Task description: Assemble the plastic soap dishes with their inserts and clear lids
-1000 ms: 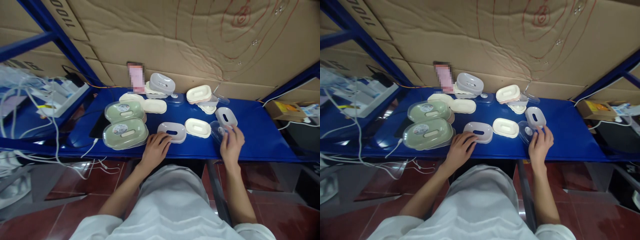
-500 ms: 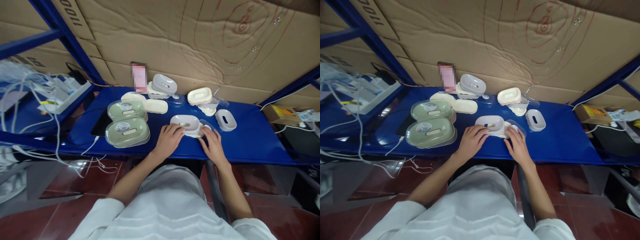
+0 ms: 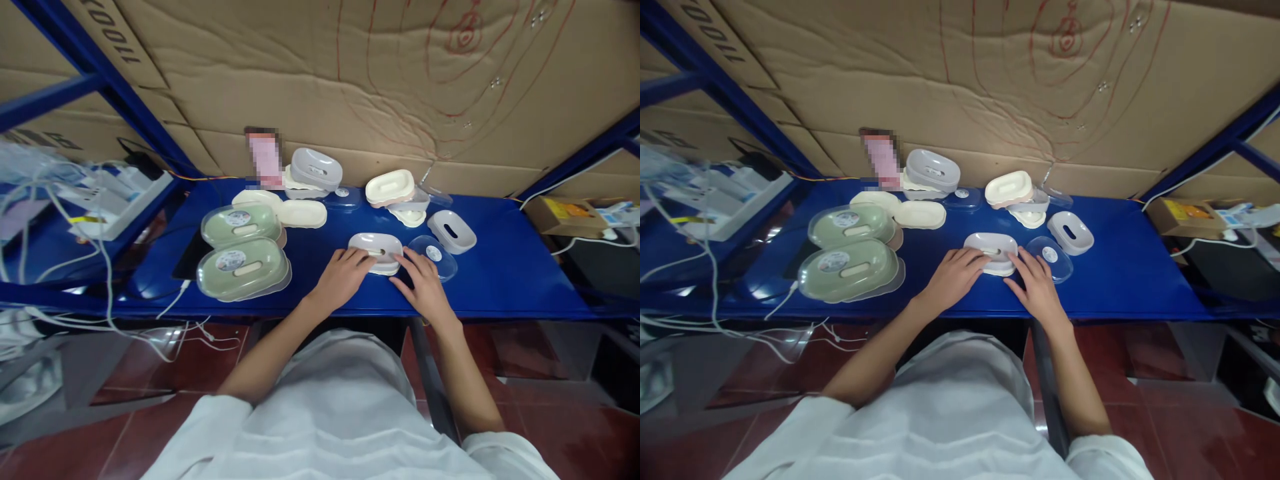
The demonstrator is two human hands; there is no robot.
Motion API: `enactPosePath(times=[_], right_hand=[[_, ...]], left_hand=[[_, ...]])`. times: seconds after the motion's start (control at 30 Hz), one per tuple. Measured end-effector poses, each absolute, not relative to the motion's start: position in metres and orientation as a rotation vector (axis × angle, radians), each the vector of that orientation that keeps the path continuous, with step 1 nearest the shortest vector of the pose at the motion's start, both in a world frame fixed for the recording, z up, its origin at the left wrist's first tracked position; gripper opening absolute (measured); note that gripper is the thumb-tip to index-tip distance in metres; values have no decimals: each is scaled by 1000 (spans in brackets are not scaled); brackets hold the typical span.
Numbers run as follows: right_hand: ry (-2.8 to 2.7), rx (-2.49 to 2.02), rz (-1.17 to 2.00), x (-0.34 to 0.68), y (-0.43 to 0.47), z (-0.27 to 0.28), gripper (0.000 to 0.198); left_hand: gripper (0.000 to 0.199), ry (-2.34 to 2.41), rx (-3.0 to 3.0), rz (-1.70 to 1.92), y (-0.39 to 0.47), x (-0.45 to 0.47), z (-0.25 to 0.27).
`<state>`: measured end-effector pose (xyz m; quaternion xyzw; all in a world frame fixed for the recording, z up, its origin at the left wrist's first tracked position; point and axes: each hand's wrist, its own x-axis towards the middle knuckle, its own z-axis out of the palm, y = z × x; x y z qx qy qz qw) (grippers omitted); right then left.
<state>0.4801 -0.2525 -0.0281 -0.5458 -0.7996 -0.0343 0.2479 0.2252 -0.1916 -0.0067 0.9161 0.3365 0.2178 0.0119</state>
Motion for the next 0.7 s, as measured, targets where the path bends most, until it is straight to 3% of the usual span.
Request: enactPosePath(times=[0.17, 0.43, 0.7], right_hand=[[-2145, -1405, -88, 469, -251, -26, 42], [-2092, -1445, 62, 461, -246, -23, 40], [-2196, -1472, -188, 460, -248, -9, 37]], left_hand=[[31, 1008, 2849, 652, -198, 212, -10], [38, 1015, 2793, 819, -197, 199, -14], [34, 999, 2701, 822, -203, 186, -26]])
